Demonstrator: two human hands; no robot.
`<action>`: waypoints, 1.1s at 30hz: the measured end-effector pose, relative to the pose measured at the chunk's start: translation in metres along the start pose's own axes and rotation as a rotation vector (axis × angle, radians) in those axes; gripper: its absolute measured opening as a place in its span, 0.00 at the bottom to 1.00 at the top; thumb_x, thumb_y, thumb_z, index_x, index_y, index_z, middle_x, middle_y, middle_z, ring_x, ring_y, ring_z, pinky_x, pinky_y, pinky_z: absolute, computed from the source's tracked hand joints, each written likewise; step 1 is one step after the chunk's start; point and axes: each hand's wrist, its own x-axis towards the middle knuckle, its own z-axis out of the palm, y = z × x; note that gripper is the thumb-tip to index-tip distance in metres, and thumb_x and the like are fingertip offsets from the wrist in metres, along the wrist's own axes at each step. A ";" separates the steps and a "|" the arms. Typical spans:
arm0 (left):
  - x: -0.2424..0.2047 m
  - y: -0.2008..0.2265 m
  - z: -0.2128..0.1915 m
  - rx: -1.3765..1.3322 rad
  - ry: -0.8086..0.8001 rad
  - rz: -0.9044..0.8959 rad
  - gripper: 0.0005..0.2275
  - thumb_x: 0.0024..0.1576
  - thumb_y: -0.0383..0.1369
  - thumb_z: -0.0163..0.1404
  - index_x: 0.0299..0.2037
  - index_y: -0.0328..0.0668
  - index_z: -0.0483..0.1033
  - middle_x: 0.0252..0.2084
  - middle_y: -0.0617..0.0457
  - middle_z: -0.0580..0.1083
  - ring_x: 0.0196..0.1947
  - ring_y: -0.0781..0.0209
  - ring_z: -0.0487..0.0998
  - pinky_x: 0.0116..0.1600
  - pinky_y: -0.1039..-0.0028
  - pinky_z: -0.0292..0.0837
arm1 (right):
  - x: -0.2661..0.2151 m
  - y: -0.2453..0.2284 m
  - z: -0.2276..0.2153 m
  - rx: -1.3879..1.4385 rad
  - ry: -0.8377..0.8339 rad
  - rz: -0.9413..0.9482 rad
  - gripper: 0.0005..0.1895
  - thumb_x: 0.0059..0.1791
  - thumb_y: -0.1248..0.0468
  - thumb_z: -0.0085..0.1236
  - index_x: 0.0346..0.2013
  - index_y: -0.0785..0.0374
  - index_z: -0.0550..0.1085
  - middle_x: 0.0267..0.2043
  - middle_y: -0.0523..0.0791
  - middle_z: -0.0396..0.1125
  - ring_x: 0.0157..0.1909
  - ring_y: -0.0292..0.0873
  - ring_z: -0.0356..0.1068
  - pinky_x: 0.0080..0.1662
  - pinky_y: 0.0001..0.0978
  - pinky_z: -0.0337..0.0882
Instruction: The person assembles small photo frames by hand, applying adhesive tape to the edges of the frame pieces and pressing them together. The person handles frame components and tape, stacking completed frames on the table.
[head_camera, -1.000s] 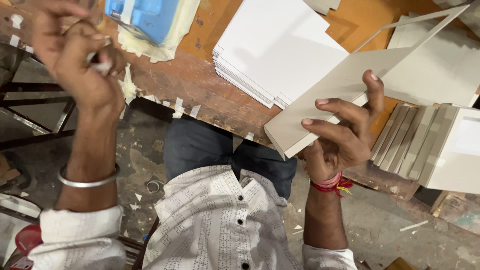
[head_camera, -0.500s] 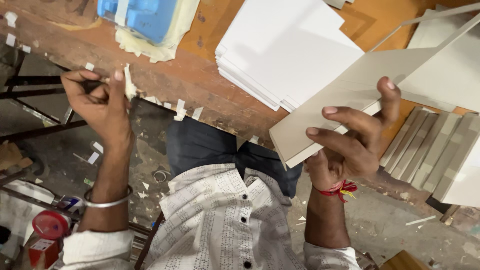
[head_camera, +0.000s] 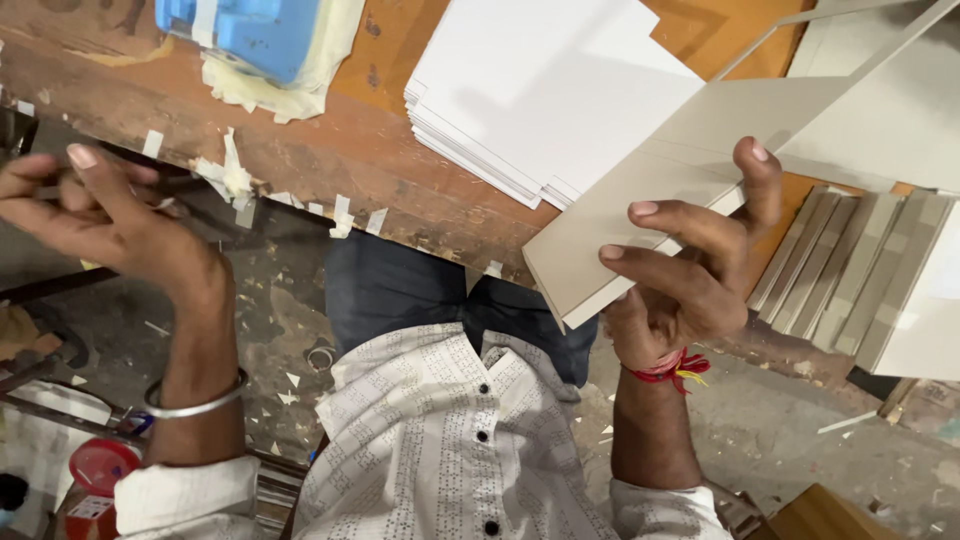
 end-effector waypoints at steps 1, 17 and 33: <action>0.004 0.010 0.002 0.016 -0.042 0.054 0.12 0.73 0.25 0.54 0.59 0.35 0.62 0.33 0.51 0.71 0.30 0.64 0.73 0.32 0.79 0.71 | -0.001 0.000 0.000 -0.013 0.006 -0.002 0.18 0.47 0.46 0.63 0.24 0.56 0.78 0.47 0.39 0.71 0.75 0.52 0.47 0.77 0.62 0.42; -0.064 0.168 0.118 -0.629 -0.982 -0.364 0.14 0.63 0.20 0.51 0.57 0.34 0.64 0.38 0.52 0.76 0.39 0.65 0.87 0.35 0.80 0.80 | -0.011 0.014 -0.002 -0.014 -0.005 -0.099 0.09 0.44 0.56 0.58 0.27 0.55 0.82 0.48 0.41 0.72 0.77 0.52 0.46 0.74 0.60 0.44; -0.080 0.165 0.132 -0.346 -0.974 -0.024 0.18 0.58 0.26 0.65 0.55 0.36 0.74 0.48 0.47 0.78 0.41 0.65 0.84 0.42 0.81 0.85 | 0.008 0.005 -0.019 -0.157 -0.224 -0.186 0.11 0.40 0.53 0.75 0.35 0.48 0.85 0.50 0.43 0.73 0.73 0.57 0.45 0.73 0.66 0.47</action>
